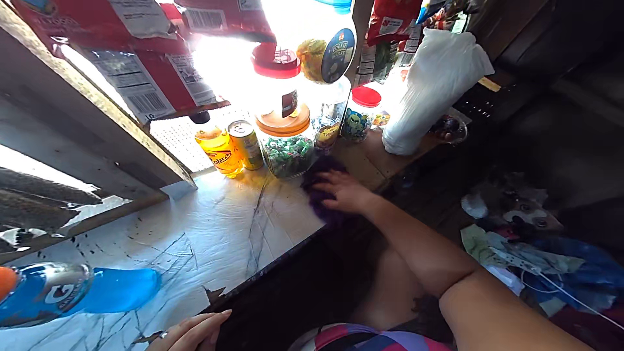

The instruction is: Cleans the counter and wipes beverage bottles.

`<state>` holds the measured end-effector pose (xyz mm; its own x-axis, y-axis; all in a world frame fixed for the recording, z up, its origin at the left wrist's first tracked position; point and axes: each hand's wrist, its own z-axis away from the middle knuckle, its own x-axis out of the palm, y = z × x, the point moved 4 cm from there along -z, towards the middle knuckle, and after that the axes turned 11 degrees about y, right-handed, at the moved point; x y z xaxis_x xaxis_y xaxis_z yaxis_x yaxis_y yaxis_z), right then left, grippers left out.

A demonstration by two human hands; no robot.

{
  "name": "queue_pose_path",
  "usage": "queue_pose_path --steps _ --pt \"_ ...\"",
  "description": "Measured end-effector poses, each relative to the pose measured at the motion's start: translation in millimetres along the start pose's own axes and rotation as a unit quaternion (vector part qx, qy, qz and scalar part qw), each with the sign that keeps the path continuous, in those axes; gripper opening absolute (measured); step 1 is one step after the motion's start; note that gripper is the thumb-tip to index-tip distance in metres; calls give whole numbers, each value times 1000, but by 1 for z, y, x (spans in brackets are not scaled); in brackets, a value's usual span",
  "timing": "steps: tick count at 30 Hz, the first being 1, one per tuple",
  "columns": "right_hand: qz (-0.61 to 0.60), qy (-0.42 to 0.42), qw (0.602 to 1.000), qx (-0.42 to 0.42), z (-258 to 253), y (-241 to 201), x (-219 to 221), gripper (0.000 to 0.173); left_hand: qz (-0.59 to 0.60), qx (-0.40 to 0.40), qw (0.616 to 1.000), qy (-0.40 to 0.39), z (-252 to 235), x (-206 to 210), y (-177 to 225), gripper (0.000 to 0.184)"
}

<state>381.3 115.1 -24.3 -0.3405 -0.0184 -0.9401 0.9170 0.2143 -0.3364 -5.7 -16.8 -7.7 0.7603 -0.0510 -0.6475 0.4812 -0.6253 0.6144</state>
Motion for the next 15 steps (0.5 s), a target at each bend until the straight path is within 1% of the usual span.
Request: queue_pose_path --steps 2,4,6,7,8,9,11,12,13,14,15 --pt "26 33 997 69 4 48 -20 47 -6 -5 1000 -4 3 -2 0 28" --pt "43 19 988 146 15 81 -52 44 -6 -11 1000 -9 6 -3 1 28" --pt "87 -35 968 231 34 88 -89 36 -7 -7 1000 -3 8 -5 2 28" --pt "89 -29 960 262 41 87 -107 34 -6 -1 1000 9 10 -6 2 28" --pt "74 13 957 280 46 82 -123 33 -4 10 999 32 11 -8 3 28" --pt "58 79 954 283 47 75 -137 34 -4 23 998 62 12 -11 4 28" --pt "40 212 943 253 33 59 -150 39 -8 52 990 130 13 -18 4 27" --pt "35 249 941 228 19 55 -147 41 -17 62 985 161 14 -23 3 26" --pt "32 262 944 200 3 53 -139 43 -25 67 980 188 15 -28 3 26" --pt "31 251 950 180 -13 53 -126 46 -33 66 975 210 15 -33 0 25" --pt "33 221 959 177 -28 54 -109 49 -35 62 971 228 15 -36 -2 25"
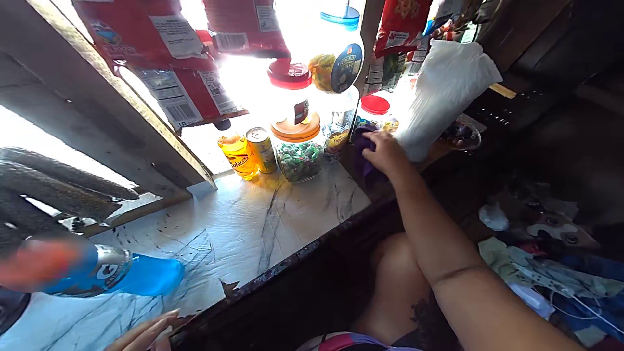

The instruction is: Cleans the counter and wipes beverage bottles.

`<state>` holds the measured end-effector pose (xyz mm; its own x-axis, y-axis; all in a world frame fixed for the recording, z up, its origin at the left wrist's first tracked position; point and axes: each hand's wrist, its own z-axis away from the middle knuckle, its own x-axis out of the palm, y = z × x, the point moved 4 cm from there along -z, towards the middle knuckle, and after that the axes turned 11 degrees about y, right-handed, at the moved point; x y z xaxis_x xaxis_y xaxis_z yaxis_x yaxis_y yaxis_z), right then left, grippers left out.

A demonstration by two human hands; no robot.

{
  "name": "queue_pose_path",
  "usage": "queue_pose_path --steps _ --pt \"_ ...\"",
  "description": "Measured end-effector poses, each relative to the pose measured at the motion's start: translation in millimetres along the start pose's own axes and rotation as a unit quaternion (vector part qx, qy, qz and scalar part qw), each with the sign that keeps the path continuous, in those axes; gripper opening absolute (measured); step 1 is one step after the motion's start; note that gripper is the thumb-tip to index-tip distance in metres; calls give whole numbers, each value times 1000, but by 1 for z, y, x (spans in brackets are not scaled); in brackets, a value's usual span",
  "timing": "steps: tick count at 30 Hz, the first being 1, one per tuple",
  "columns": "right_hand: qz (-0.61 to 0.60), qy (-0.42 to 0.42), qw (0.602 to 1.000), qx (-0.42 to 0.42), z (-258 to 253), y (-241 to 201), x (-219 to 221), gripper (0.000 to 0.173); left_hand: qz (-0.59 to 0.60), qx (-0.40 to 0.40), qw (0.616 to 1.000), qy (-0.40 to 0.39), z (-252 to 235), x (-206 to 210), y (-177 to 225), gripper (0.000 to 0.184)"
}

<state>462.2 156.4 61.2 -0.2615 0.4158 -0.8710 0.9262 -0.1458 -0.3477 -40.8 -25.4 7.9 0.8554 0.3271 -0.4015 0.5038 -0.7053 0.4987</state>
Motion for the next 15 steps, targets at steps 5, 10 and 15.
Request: queue_pose_path --steps 5,10,15 --pt "52 -156 986 41 10 -11 85 63 -4 -38 999 34 3 -5 -3 26" --pt "66 -177 981 40 7 1 77 55 -16 -16 999 30 6 -2 4 26" --pt "95 -268 959 -7 21 14 33 31 3 -6 999 54 6 -3 7 24"
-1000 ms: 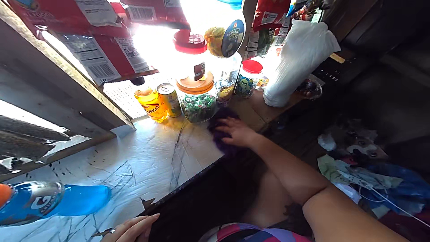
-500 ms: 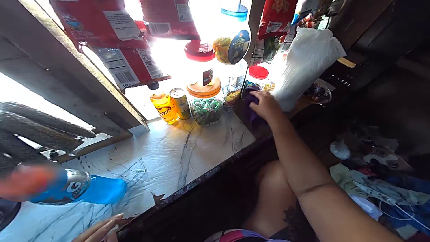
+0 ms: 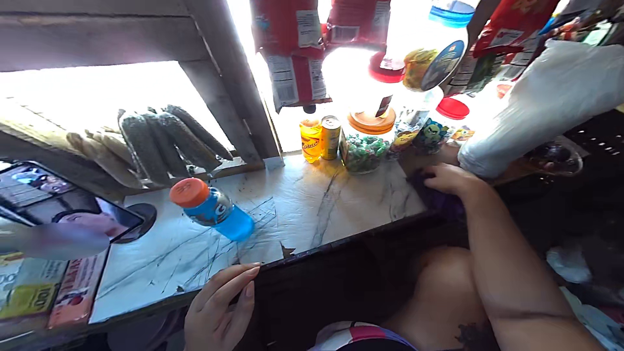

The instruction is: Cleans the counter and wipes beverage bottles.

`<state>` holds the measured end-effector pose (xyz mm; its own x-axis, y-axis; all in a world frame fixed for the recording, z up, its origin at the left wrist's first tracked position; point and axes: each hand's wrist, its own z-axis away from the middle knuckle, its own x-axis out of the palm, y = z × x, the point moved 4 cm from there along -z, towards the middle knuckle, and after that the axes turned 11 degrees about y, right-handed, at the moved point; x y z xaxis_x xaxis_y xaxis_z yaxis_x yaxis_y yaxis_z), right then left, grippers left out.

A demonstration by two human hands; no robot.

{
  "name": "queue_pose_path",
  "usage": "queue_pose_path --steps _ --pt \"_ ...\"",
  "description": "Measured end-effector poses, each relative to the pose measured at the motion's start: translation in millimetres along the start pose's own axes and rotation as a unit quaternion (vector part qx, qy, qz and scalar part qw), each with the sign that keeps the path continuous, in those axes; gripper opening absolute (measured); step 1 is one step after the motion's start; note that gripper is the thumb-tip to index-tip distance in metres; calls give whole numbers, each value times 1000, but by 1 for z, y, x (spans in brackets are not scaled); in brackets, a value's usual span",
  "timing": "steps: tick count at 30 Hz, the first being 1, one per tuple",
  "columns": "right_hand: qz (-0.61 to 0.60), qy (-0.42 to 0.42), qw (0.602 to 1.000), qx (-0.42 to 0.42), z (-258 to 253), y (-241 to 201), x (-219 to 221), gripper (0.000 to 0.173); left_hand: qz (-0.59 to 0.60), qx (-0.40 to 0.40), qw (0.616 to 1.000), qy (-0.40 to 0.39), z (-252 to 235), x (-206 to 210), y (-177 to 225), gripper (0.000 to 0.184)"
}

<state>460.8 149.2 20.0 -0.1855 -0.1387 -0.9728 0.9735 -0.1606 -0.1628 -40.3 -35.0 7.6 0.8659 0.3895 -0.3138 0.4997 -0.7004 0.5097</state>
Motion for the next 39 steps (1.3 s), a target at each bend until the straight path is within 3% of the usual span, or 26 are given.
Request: queue_pose_path --steps 3,7,9,11,14,17,18,20,24,28,34,36,39 --pt "-36 -8 999 -12 41 -25 -25 33 8 3 1000 -6 0 1 1 24" --pt "-197 120 956 -181 61 -88 -22 40 34 1 999 -12 0 14 0 23" --pt "-172 73 957 -222 53 -118 5 48 44 -4 999 -25 0 23 2 23" --pt "-70 -23 969 -235 48 -141 36 51 49 0 998 -43 3 34 3 23" --pt "17 -112 955 -273 58 -169 46 43 45 18 996 -81 7 47 6 24" --pt "-101 -204 888 -399 75 -183 27 38 35 46 995 -80 4 49 11 25" --pt "-162 -193 869 -427 78 -189 22 39 25 53 997 -59 2 47 10 25" --pt "-245 -98 866 -425 77 -203 14 37 -25 50 998 16 -4 34 4 28" --pt "-239 79 906 -341 49 -240 31 54 -126 -18 979 157 -19 -5 -29 48" --pt "-132 30 939 -316 25 -276 84 75 -65 -161 964 202 -22 -11 -59 79" --pt "-168 82 923 -337 14 -325 104 52 -42 -280 947 152 1 20 -86 110" --pt "-161 57 904 -392 25 -333 98 46 -42 -290 944 151 6 22 -90 111" --pt "-131 -45 855 -499 49 -324 90 39 -40 -288 946 145 6 23 -93 108"
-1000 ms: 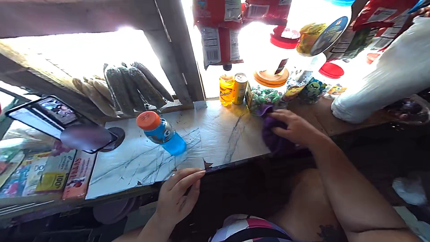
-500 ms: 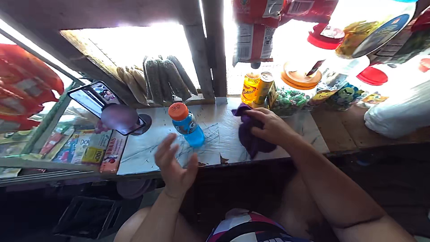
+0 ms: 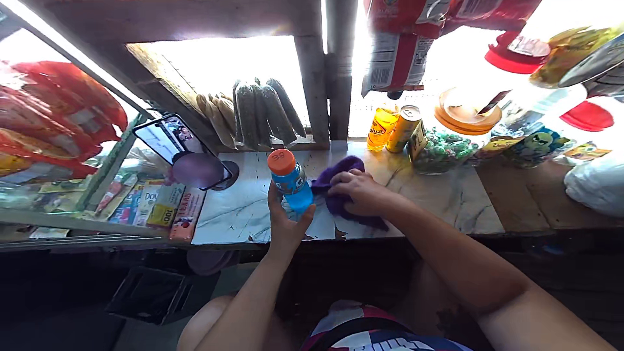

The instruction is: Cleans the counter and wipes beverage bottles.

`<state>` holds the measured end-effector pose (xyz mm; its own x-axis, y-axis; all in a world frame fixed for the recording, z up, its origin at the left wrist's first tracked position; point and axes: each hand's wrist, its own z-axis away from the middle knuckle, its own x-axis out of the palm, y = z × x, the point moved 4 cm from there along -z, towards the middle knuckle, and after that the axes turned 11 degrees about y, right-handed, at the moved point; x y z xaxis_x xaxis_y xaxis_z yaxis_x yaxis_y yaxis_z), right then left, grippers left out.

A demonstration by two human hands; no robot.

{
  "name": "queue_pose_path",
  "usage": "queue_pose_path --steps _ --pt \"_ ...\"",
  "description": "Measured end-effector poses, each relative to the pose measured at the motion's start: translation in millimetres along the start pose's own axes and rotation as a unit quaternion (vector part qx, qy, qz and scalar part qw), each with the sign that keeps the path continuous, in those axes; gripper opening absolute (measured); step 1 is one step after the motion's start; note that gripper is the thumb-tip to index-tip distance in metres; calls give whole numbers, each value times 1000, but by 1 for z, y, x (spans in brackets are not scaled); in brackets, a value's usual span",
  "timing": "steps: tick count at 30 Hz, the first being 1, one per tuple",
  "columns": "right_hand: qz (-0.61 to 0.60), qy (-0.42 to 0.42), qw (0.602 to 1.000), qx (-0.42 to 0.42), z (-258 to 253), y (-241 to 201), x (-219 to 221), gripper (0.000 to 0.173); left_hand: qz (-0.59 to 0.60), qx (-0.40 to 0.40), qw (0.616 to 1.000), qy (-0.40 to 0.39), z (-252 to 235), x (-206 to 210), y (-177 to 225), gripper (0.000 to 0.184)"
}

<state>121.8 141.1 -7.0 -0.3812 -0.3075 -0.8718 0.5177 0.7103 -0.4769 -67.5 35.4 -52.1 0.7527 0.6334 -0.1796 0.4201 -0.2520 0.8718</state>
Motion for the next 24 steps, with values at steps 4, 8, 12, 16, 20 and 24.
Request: queue_pose_path --steps 4,8,12,16,20,24 --pt "-199 -177 954 -138 51 -9 -21 38 -25 -39 999 -1 -4 2 5 107" --pt "-318 -22 946 -57 58 19 -61 38 -19 -83 996 9 -5 8 12 104" --pt "-179 133 964 143 23 51 -48 65 -15 -70 997 15 -5 9 10 103" --pt "-38 158 978 133 -4 41 -3 58 -14 -57 998 26 -6 7 5 102" --pt "-26 56 998 -15 -1 4 9 42 -52 -73 996 14 -8 6 4 88" --pt "-222 -176 945 -164 42 -23 -8 34 -48 -75 996 10 -10 6 3 88"
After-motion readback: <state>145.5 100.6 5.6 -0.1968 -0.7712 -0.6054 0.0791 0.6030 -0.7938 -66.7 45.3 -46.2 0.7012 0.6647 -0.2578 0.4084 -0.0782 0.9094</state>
